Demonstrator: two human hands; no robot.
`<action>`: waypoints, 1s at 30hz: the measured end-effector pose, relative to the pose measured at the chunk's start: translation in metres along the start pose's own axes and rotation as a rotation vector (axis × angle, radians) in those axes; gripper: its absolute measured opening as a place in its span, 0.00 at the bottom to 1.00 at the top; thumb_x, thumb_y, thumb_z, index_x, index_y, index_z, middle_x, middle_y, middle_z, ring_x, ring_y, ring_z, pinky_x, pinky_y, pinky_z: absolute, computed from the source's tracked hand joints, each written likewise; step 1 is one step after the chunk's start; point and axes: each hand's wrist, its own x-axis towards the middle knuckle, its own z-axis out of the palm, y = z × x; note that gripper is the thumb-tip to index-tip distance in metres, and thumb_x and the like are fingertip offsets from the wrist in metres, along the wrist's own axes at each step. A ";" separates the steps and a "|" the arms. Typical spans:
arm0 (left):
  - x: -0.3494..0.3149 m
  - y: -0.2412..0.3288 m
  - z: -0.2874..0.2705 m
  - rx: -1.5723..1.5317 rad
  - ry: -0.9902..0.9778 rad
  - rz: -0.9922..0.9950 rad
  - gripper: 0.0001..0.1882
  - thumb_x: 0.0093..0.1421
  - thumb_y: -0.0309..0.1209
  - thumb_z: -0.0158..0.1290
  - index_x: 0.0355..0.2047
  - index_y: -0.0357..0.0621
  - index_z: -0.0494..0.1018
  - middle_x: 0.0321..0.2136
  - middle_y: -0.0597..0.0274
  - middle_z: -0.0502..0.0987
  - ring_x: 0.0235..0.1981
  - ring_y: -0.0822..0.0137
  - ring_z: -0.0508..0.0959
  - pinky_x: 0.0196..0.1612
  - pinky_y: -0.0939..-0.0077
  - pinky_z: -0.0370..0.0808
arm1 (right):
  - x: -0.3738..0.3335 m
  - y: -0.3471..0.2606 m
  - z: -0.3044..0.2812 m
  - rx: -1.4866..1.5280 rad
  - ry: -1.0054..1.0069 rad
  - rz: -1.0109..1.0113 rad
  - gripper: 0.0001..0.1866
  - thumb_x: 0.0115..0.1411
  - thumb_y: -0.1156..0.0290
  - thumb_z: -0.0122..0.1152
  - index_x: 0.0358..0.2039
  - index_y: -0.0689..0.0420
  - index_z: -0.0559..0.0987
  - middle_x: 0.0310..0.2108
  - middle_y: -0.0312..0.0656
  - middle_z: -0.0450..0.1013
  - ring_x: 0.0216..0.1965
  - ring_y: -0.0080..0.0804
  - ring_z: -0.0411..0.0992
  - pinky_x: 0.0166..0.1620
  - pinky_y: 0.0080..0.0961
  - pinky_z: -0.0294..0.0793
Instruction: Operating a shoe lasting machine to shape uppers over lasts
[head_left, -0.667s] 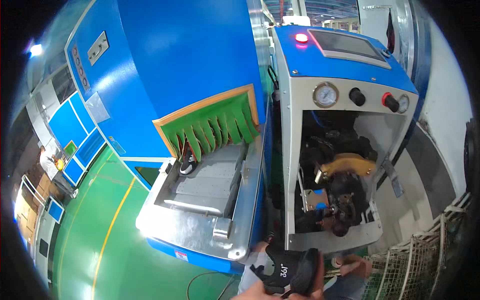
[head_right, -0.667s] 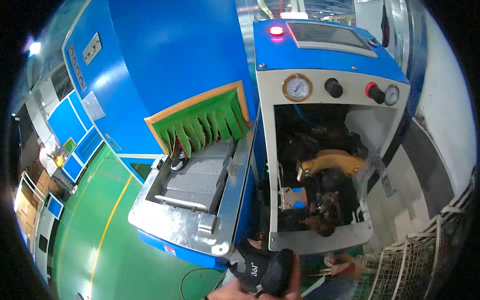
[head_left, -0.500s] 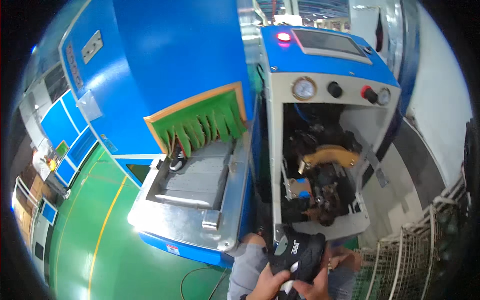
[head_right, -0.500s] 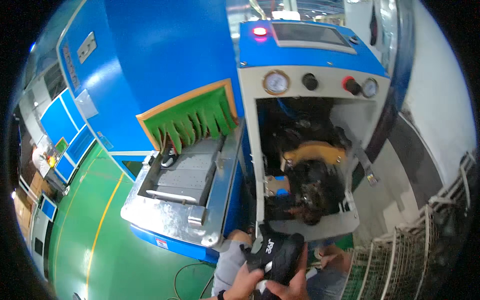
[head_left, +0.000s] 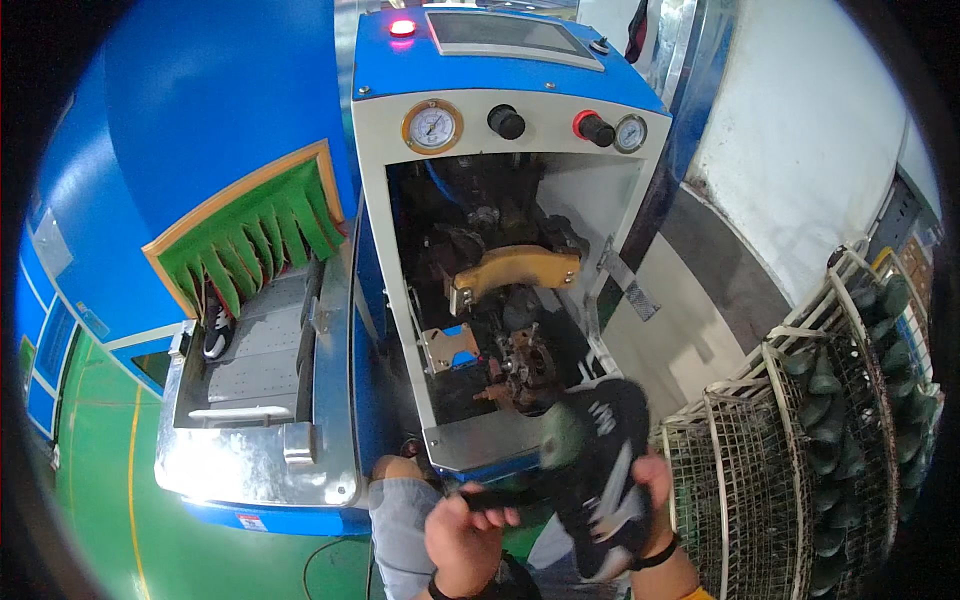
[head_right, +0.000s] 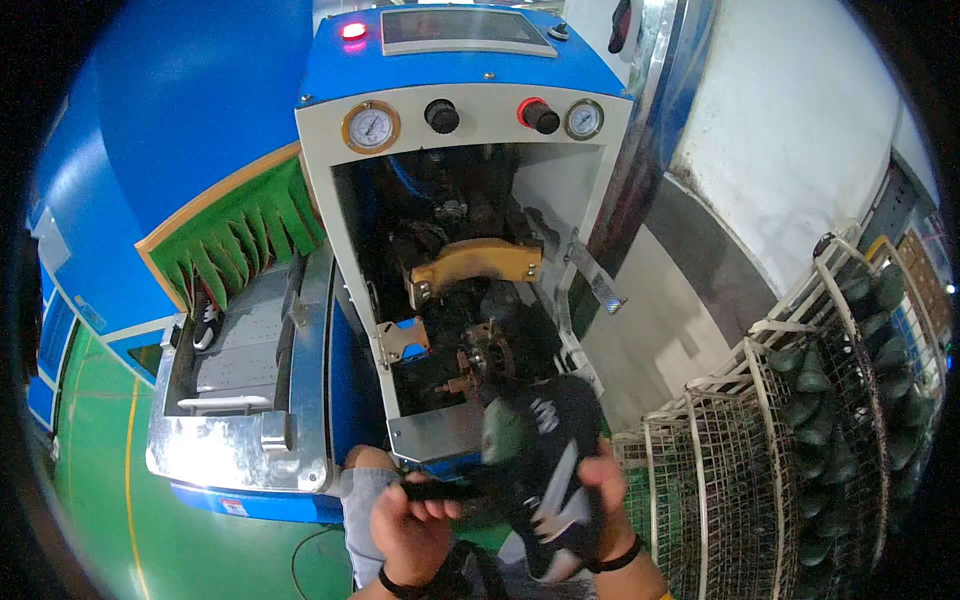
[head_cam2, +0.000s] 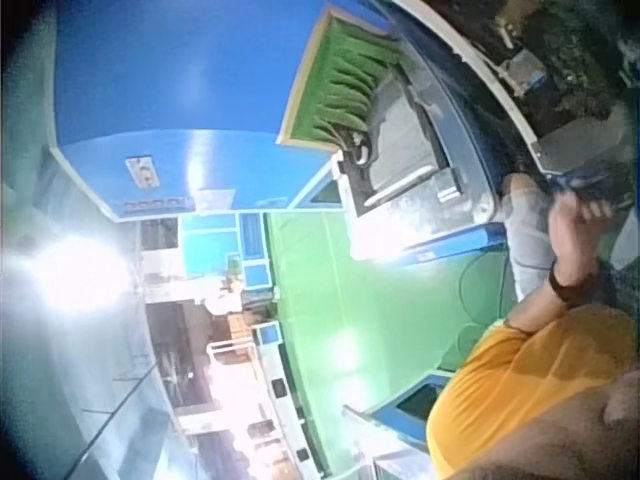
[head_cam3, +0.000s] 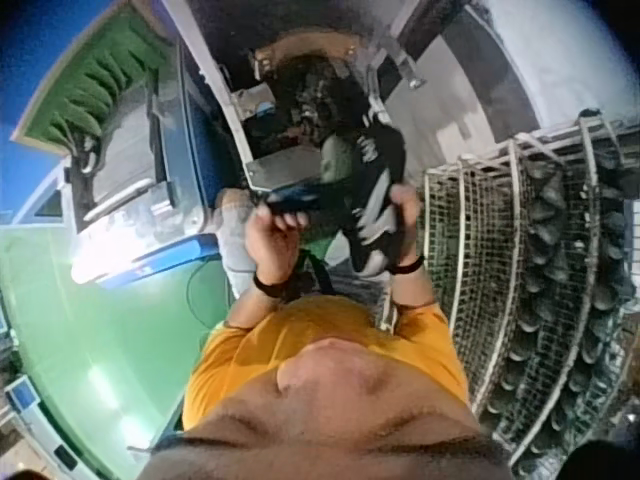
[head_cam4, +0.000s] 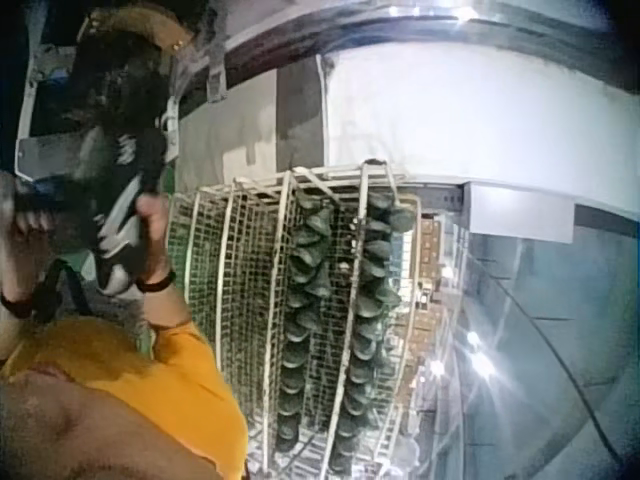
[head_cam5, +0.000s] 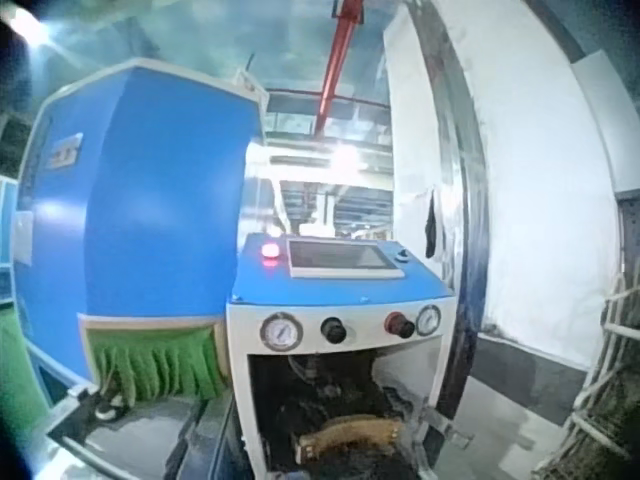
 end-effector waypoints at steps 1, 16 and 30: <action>0.014 0.008 -0.005 -0.372 -0.132 -0.144 0.16 0.66 0.35 0.50 0.23 0.40 0.70 0.26 0.58 0.74 0.34 0.57 0.78 0.40 0.59 0.76 | 0.007 -0.005 0.022 0.175 -0.045 0.023 0.43 0.51 0.69 0.62 0.70 0.60 0.61 0.64 0.51 0.67 0.62 0.49 0.70 0.66 0.47 0.69; 0.020 -0.036 -0.052 0.582 -0.574 -0.359 0.11 0.66 0.33 0.48 0.39 0.37 0.75 0.26 0.49 0.75 0.28 0.58 0.76 0.35 0.67 0.73 | 0.151 -0.071 0.165 -1.950 -0.112 -0.192 0.47 0.49 0.70 0.69 0.70 0.61 0.62 0.52 0.53 0.77 0.49 0.35 0.77 0.52 0.29 0.74; 0.006 -0.074 -0.087 0.853 -0.571 -0.397 0.19 0.64 0.39 0.54 0.45 0.34 0.76 0.36 0.42 0.82 0.40 0.47 0.82 0.45 0.61 0.76 | 0.188 -0.038 0.136 -2.427 -0.179 -0.350 0.48 0.57 0.57 0.64 0.74 0.53 0.53 0.51 0.69 0.68 0.54 0.69 0.69 0.59 0.47 0.69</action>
